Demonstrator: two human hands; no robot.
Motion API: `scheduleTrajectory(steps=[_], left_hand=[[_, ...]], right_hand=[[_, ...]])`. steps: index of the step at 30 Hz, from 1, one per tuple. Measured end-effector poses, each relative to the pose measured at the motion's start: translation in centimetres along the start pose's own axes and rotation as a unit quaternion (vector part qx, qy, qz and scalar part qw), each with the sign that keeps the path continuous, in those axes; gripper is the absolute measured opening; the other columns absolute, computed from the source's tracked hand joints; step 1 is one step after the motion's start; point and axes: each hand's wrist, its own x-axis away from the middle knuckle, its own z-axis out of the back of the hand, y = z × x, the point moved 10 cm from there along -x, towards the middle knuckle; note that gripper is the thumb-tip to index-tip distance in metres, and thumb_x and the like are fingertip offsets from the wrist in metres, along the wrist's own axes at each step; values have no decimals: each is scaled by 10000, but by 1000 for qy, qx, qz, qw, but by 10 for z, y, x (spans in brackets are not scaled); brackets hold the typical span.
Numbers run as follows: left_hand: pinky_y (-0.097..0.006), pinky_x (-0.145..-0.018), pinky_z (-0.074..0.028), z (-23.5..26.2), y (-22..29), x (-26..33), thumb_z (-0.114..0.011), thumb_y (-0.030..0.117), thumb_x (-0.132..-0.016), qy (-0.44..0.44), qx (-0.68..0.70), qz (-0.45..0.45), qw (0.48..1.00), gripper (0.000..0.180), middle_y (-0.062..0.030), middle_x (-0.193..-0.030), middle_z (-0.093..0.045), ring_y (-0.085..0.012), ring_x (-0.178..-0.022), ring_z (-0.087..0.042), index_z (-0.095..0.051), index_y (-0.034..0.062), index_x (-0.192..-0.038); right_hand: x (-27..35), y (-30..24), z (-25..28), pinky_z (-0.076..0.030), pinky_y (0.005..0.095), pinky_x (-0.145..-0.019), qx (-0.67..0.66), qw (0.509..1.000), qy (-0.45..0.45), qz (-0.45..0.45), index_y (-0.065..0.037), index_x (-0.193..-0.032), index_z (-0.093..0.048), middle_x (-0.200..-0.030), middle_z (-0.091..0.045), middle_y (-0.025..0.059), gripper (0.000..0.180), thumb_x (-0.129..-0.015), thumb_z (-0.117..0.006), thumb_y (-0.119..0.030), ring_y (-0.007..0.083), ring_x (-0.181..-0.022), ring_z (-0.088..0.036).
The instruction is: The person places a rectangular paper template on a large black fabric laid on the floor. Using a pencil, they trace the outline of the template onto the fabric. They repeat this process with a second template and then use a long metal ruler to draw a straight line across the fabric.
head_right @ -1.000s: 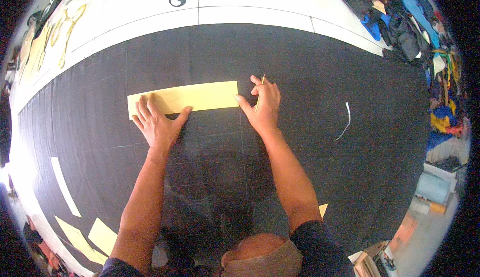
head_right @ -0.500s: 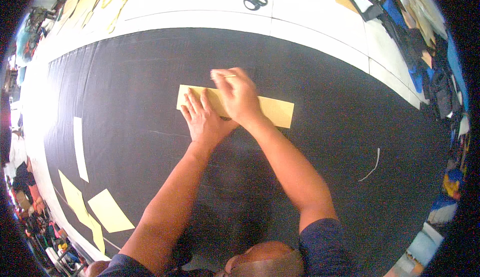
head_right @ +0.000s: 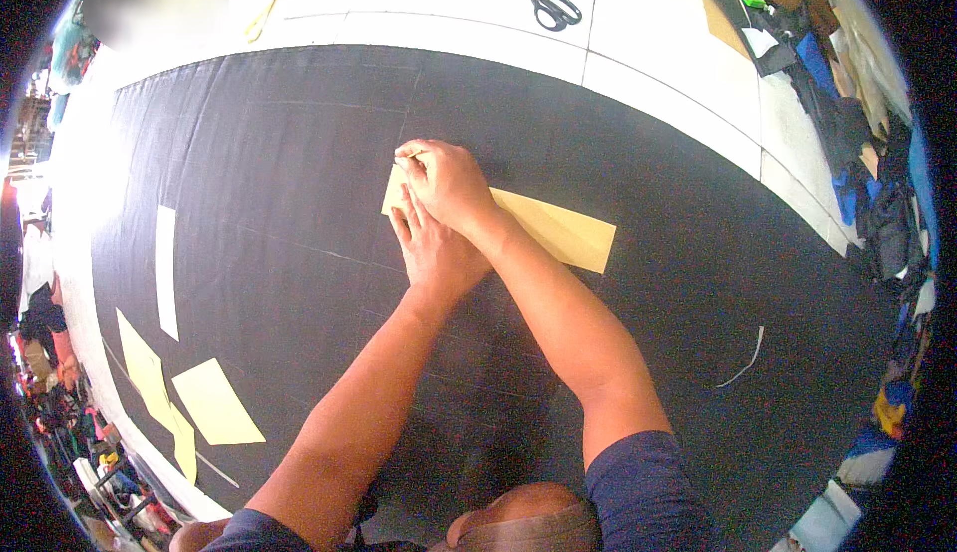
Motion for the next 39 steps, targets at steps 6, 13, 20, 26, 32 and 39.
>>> scheduleTrajectory(steps=[6, 13, 20, 26, 32, 39], left_hand=[[-650, -1231, -96, -3, 2, 1, -633, 724, -796, -22, -57, -10, 998, 1179, -342, -1663, -127, -464, -1569, -101, -193, 20, -1633], [-638, -1231, -132, 10, 5, 1, -737, 773, -678, -26, -8, -1, 1000, 1370, -363, -1640, -178, -490, -1546, -177, -190, -98, -1584], [-629, -1235, -130, 14, 3, 3, -759, 746, -678, -8, 13, 15, 1000, 1367, -376, -1631, -186, -490, -1547, -176, -201, -133, -1564], [-649, -1225, -127, 13, 6, 1, -774, 726, -681, 31, 29, -3, 999, 1331, -390, -1625, -179, -487, -1552, -158, -209, -56, -1598], [-652, -1213, -154, 14, 5, 1, -726, 814, -685, -10, -48, -1, 999, 1368, -406, -1620, -154, -513, -1543, -147, -189, -41, -1608], [-674, -1205, -151, 13, 16, -4, -753, 815, -651, -28, -72, 2, 997, 1394, -405, -1601, -204, -517, -1532, -181, -207, -61, -1589]], right_hand=[[-4, 1, -5, -567, 417, -926, 43, 999, -5, 26, -29, -1096, -743, -1120, -751, 159, 247, -990, -609, -207, 349, -1042, -725], [33, 9, 41, -546, 465, -900, 135, 990, 23, 27, -28, -1056, -731, -1088, -740, 170, 241, -993, -589, -213, 378, -1009, -702], [65, 17, 65, -551, 459, -890, 150, 987, 51, 24, -25, -1058, -727, -1079, -741, 171, 226, -994, -597, -198, 375, -1003, -703], [57, 19, 59, -551, 465, -879, 127, 991, 49, 10, -27, -1083, -716, -1074, -742, 171, 221, -997, -599, -193, 381, -994, -703], [117, 59, 118, -577, 425, -841, 96, 983, 108, -117, -18, -1080, -709, -1075, -741, 187, 218, -1008, -616, -201, 335, -952, -736], [124, 62, 120, -592, 367, -784, 90, 983, 139, -74, 8, -1124, -694, -997, -758, 176, 250, -1031, -609, -207, 273, -900, -765]])
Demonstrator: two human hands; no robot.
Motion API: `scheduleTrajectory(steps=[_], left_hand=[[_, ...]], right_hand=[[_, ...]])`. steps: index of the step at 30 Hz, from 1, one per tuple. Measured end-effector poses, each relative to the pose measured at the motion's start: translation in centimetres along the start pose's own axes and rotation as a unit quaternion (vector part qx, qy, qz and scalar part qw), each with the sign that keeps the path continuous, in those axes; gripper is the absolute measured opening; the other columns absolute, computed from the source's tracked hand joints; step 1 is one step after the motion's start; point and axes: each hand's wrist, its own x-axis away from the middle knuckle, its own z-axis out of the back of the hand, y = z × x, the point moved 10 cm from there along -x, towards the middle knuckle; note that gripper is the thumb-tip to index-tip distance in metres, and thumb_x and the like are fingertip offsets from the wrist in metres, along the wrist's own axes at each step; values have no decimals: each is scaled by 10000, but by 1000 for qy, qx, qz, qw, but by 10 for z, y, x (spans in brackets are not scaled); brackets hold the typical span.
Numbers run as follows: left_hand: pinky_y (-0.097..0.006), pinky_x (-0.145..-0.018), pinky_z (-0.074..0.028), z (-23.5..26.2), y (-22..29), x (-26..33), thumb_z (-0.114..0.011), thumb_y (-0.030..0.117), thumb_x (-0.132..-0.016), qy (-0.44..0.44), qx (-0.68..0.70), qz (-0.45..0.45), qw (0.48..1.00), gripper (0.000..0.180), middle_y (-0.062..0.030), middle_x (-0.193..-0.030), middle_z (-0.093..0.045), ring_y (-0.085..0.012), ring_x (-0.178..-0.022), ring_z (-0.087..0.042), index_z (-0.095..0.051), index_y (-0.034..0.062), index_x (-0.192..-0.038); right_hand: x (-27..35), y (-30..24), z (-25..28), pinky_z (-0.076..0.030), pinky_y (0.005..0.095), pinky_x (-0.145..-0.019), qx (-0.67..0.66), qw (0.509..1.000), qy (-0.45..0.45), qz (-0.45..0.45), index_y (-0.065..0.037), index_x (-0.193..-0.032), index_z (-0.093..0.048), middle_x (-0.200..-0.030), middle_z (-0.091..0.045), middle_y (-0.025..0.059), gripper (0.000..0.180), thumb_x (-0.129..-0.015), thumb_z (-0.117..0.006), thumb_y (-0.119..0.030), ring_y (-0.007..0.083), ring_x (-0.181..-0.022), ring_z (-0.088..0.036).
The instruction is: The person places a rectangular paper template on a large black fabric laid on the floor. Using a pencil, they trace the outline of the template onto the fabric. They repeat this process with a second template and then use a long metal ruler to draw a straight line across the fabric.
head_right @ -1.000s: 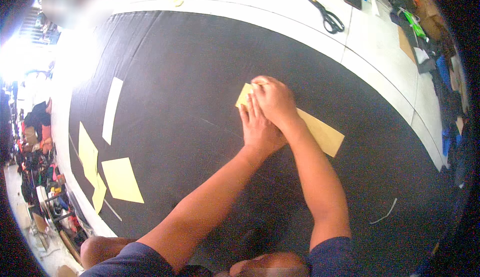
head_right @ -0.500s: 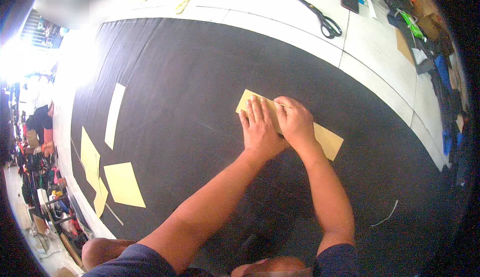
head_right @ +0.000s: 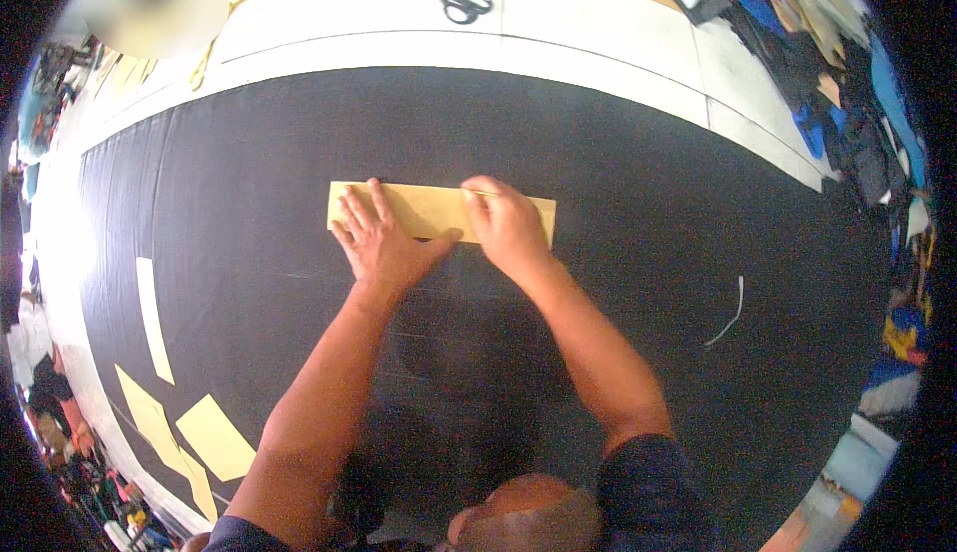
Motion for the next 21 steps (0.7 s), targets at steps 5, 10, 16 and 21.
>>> scheduleTrajectory(steps=[5, 10, 16, 21], left_hand=[[-691, -1196, -136, 1, 2, -3, -730, 833, -654, -29, -37, 12, 999, 1397, -373, -1602, -233, -477, -1550, -153, -225, -94, -1570], [-572, -1224, -223, 9, 7, -4, -743, 793, -685, -1, -39, -27, 999, 1360, -310, -1622, -239, -450, -1535, -215, -248, -139, -1543], [-511, -1202, -325, 5, 10, -10, -795, 725, -698, -17, -12, -38, 999, 1344, -319, -1620, -241, -457, -1500, -290, -234, -173, -1524], [-536, -1193, -341, 12, 13, -8, -786, 717, -727, -47, -17, -31, 998, 1262, -354, -1609, -229, -507, -1490, -287, -227, 2, -1604]], right_hand=[[16, 22, 25, -589, 361, -784, 13, 999, 40, -29, 3, -1109, -690, -995, -755, 163, 229, -1029, -612, -197, 265, -910, -761], [39, 50, 74, -587, 362, -783, 26, 990, 115, -83, -2, -1112, -688, -985, -757, 163, 234, -1033, -611, -208, 242, -909, -760], [33, 43, 56, -573, 367, -764, 8, 993, 92, -70, -16, -1117, -688, -945, -754, 137, 258, -1036, -611, -249, 246, -835, -750], [48, 74, 77, -593, 356, -779, -1, 983, 114, -144, -1, -1114, -653, -984, -750, 145, 243, -1046, -593, -227, 227, -868, -763]])
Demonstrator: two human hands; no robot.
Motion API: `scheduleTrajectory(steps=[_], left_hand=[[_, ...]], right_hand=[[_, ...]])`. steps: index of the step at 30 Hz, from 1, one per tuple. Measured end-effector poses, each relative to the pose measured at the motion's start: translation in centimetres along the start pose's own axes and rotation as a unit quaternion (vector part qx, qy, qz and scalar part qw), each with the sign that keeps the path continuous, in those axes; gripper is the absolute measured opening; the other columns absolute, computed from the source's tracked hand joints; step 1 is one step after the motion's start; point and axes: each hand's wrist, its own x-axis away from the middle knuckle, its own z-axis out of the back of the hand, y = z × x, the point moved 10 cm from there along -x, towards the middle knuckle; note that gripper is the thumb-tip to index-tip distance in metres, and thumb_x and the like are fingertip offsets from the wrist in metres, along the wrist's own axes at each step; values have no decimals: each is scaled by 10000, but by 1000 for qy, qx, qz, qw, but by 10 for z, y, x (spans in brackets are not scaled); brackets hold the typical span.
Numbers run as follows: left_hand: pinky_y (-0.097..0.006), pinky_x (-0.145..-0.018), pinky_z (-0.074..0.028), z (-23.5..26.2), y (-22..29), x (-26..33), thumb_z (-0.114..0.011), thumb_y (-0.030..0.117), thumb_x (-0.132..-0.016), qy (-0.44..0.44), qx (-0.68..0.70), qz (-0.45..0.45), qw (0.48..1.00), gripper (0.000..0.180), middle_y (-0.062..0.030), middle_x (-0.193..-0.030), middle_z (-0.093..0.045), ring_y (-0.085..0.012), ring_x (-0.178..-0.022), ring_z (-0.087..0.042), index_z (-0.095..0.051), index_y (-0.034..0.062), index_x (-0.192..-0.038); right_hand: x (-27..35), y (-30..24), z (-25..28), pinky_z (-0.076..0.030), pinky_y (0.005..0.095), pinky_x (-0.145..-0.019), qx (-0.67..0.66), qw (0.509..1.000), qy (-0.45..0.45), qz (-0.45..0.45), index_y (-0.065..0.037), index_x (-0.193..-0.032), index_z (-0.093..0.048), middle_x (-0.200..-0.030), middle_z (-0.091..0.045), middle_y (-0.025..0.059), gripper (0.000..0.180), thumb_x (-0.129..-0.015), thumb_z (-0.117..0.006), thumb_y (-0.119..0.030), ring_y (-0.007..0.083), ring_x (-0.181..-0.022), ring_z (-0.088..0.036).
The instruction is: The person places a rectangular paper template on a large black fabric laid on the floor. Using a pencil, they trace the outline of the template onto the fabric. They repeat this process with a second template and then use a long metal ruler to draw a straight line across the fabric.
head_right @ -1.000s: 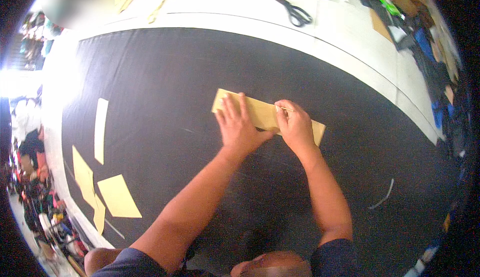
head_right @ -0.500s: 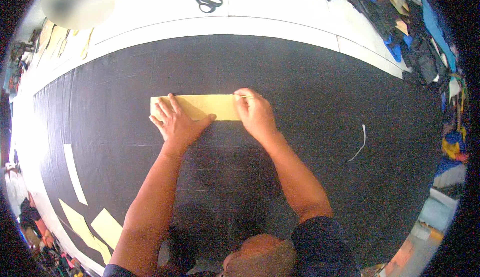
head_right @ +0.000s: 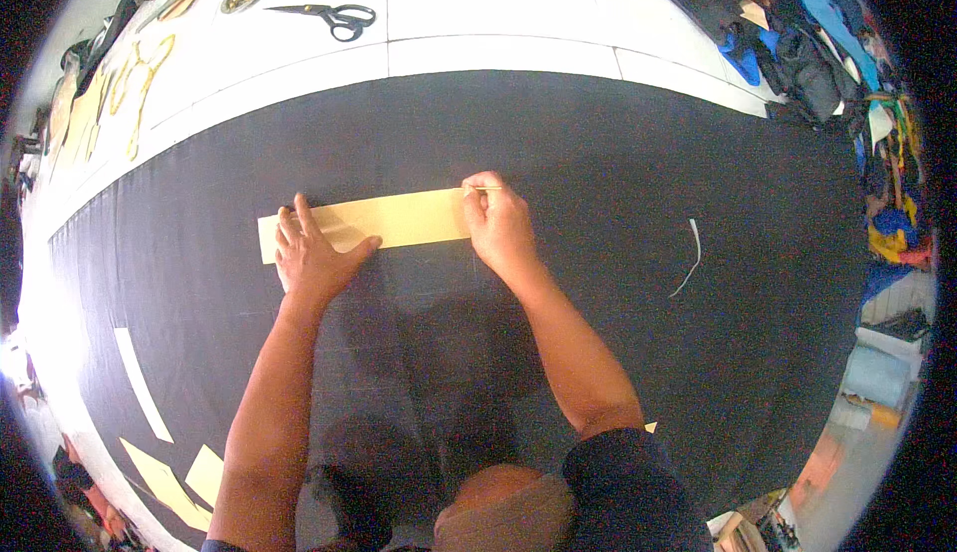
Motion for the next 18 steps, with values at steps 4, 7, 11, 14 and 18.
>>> scheduleTrajectory(steps=[4, 7, 11, 14, 18], left_hand=[[-576, -1187, -333, -8, 1, -3, -786, 694, -754, -24, -12, -2, 1000, 1162, -382, -1606, -199, -555, -1495, -246, -224, 194, -1640], [-603, -1191, -308, -13, 3, -5, -786, 680, -765, -46, -17, 0, 999, 1139, -392, -1611, -172, -573, -1499, -220, -211, 244, -1646], [-648, -1188, -273, -14, 2, -5, -801, 662, -759, -44, -14, 9, 999, 1152, -392, -1621, -141, -573, -1505, -204, -216, 207, -1641], [-678, -1179, -255, -12, 3, -3, -825, 645, -739, -45, 0, 22, 999, 1174, -393, -1625, -123, -574, -1509, -188, -232, 162, -1630], [-697, -1170, -250, -7, 2, -2, -854, 619, -719, -48, 31, 31, 998, 1189, -391, -1626, -116, -574, -1511, -178, -246, 131, -1617]], right_hand=[[-1, 15, 3, -609, 378, -778, -70, 997, 8, -43, 1, -1098, -595, -1021, -730, 158, 193, -1054, -563, -184, 257, -896, -766], [0, 18, 4, -582, 436, -756, -104, 993, 34, -34, -32, -1080, -582, -992, -730, 182, 121, -1021, -578, -138, 325, -849, -762], [1, 16, 4, -569, 445, -786, -81, 995, 49, -9, -25, -1072, -577, -1015, -711, 207, 117, -1013, -574, -126, 370, -879, -735], [3, 1, 8, -560, 462, -812, -13, 999, 45, 23, -19, -1068, -574, -1028, -691, 221, 114, -1005, -574, -113, 410, -926, -703], [14, -32, 7, -552, 492, -797, 97, 988, 26, 117, -20, -1080, -564, -1068, -669, 197, 114, -975, -589, -59, 422, -946, -673]])
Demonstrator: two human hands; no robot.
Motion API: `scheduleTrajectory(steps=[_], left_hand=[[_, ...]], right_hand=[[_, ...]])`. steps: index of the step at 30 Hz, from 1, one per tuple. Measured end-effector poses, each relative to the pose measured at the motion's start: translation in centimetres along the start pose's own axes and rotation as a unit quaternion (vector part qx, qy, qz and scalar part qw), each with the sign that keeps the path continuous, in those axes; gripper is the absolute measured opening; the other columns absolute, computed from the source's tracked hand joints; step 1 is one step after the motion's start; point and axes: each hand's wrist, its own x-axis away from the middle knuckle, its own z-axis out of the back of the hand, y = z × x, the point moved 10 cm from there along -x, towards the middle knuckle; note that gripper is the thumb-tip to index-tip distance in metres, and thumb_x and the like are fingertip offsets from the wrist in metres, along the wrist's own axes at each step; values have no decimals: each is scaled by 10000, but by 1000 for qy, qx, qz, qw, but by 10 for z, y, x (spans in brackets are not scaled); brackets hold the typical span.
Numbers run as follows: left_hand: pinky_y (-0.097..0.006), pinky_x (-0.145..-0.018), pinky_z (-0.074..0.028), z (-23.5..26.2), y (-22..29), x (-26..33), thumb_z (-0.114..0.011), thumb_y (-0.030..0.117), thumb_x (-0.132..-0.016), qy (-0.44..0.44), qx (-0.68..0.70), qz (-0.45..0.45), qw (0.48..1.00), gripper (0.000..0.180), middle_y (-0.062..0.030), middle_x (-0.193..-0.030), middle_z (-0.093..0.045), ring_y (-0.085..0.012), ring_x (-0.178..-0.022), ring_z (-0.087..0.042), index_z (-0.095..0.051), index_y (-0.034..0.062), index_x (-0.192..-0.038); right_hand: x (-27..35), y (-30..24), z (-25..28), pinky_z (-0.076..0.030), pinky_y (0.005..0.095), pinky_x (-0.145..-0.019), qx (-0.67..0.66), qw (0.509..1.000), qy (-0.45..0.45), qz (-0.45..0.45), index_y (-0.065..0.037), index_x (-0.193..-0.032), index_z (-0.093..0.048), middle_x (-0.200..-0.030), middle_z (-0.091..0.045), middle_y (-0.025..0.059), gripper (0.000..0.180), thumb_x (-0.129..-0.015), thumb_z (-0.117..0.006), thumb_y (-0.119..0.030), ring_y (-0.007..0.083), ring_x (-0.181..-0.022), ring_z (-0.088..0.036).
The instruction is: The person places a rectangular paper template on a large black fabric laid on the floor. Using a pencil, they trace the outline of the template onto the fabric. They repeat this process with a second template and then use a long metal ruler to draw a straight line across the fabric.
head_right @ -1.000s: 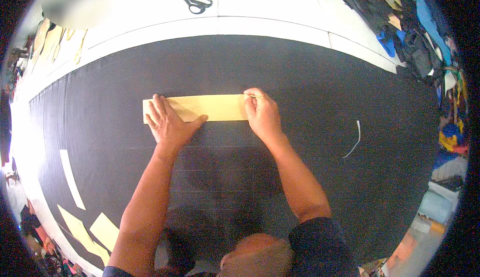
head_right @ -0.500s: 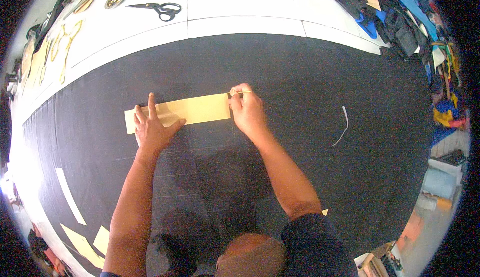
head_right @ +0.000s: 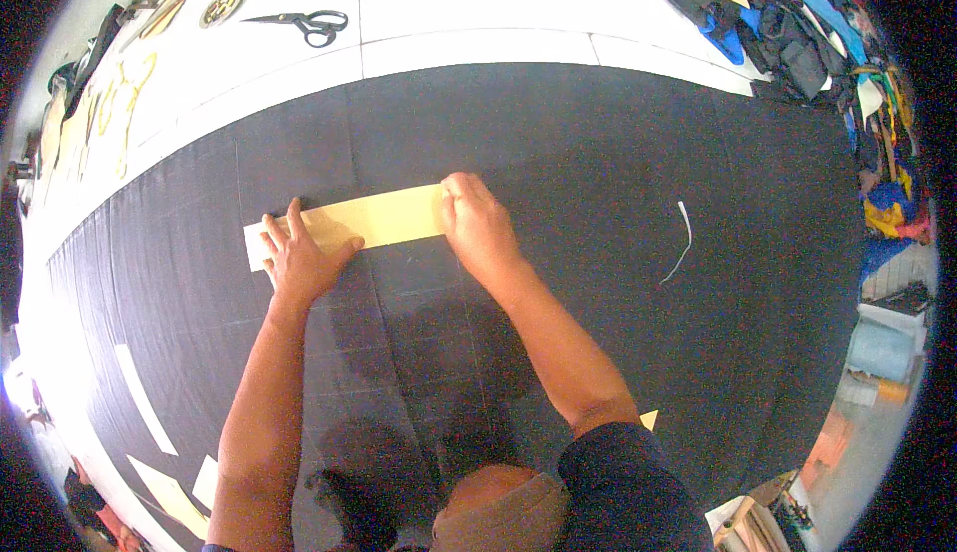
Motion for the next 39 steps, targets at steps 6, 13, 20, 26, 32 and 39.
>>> scheduleTrajectory(steps=[6, 13, 20, 26, 32, 39], left_hand=[[-692, -1169, -266, -2, -1, -2, -866, 600, -714, -7, -4, 6, 1000, 1182, -380, -1630, -120, -568, -1512, -180, -257, 130, -1611], [-706, -1140, -304, -2, -2, -5, -878, 626, -673, 17, -6, -3, 1000, 1232, -381, -1628, -133, -563, -1511, -182, -247, 143, -1615], [-688, -1165, -275, -3, 3, -2, -875, 582, -705, 5, 4, 0, 1000, 1193, -356, -1641, -118, -553, -1519, -178, -253, 132, -1617], [-633, -1197, -260, 4, -7, 5, -860, 621, -708, 76, 42, -17, 996, 1189, -342, -1617, -181, -518, -1509, -220, -292, 34, -1573], [-595, -1224, -224, -17, -20, 17, -763, 683, -787, 209, 38, -57, 976, 1109, -309, -1584, -280, -478, -1492, -278, -335, -34, -1517], [-590, -1254, -152, 5, 3, -26, -667, 767, -813, 233, 21, -58, 971, 1120, -267, -1601, -311, -425, -1529, -243, -355, -35, -1529]], right_hand=[[36, -24, 1, -552, 519, -808, 63, 994, -32, 86, 5, -1066, -563, -1020, -652, 209, 170, -914, -619, -49, 420, -929, -663], [35, -23, 4, -567, 478, -843, 76, 992, -36, 94, -5, -1062, -591, -1091, -684, 182, 136, -939, -633, -47, 394, -985, -677], [64, -13, 16, -565, 439, -836, 23, 997, -18, 78, -7, -1085, -611, -1119, -689, 168, 119, -978, -633, -53, 365, -981, -685], [59, 8, 46, -555, 322, -791, -145, 986, 70, -38, 3, -1151, -627, -1085, -680, 139, 160, -1053, -570, -110, 205, -910, -684], [86, 17, 23, -503, 440, -907, -152, 985, 67, -34, -36, -1124, -644, -1105, -692, 169, 161, -1042, -542, -128, 360, -1019, -667], [33, 33, 30, -470, 448, -925, -72, 990, 123, 11, -41, -1138, -631, -1115, -692, 143, 203, -1059, -535, -202, 333, -1031, -655]])
